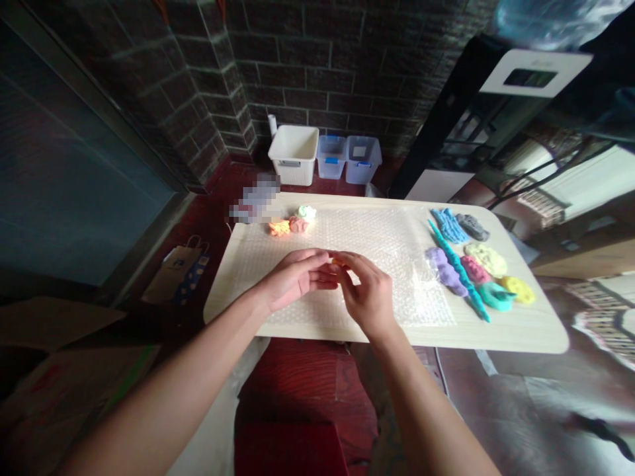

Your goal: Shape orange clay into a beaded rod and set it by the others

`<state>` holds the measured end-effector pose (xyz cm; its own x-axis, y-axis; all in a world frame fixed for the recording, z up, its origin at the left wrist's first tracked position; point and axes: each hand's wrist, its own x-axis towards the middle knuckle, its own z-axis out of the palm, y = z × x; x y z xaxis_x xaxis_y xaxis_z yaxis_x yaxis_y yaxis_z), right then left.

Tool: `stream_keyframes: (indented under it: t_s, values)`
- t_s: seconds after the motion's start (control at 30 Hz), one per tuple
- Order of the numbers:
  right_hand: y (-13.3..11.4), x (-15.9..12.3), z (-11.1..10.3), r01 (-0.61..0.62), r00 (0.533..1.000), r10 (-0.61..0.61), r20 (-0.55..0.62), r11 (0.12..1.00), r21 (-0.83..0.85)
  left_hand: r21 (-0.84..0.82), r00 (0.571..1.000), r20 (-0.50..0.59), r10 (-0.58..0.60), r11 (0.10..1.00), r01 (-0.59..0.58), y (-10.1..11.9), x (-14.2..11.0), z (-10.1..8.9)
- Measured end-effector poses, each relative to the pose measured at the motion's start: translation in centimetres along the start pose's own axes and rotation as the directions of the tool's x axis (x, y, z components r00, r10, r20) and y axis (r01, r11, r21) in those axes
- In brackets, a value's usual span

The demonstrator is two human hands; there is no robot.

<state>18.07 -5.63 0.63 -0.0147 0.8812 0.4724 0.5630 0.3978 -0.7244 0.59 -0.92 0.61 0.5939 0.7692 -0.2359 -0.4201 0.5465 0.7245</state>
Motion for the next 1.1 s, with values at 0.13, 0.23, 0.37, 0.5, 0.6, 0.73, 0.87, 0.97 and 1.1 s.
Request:
stream_keyframes:
  t_s: [0.13, 0.23, 0.37, 0.5, 0.6, 0.73, 0.87, 0.97, 1.1]
  values:
    - [1.4, 1.2, -0.6, -0.272, 0.902, 0.401, -0.161, 0.815, 0.512, -0.091, 0.966, -0.258, 0.029, 0.994, -0.055, 1.4, 0.1, -0.3]
    - [2.5, 2.2, -2.0, -0.304, 0.808, 0.585, -0.064, 0.509, 0.805, -0.107, 0.893, -0.435, 0.11, 0.979, -0.173, 2.2, 0.3, -1.0]
    - [3.3, 2.5, -3.8, -0.401, 0.712, 0.674, 0.197, 0.16, 0.902, -0.065, 0.857, -0.495, 0.142, 0.978, -0.199, 2.4, 0.3, -1.4]
    - [3.1, 2.1, -3.8, -0.431, 0.695, 0.678, 0.239, 0.127, 0.893, -0.007, 0.874, -0.462, 0.15, 0.985, -0.173, 1.8, 0.4, -1.1]
    - [2.6, 2.1, -2.9, -0.467, 0.667, 0.728, 0.159, 0.242, 0.85, 0.021, 0.88, -0.448, 0.154, 0.987, -0.162, 1.4, 0.6, -1.2]
    - [1.6, 2.1, -1.8, -0.54, 0.657, 0.751, 0.072, 0.401, 0.74, 0.059, 0.89, -0.432, 0.143, 0.99, -0.131, 0.8, 0.9, -1.0]
    - [0.3, 1.6, -0.8, -0.491, 0.775, 0.63, -0.046, 0.647, 0.584, -0.025, 0.903, -0.428, 0.027, 0.999, -0.041, -1.0, 0.8, 1.1]
    - [-1.4, 0.4, 1.1, -0.345, 0.896, 0.415, -0.157, 0.875, 0.339, -0.329, 0.947, -0.296, -0.126, 0.944, 0.023, -2.2, 0.6, 2.7]
    - [-4.5, -1.6, 4.9, 0.018, 0.996, -0.02, 0.083, 0.999, 0.031, -0.488, 0.973, -0.228, -0.038, 0.869, -0.08, -1.7, 0.7, 2.4]
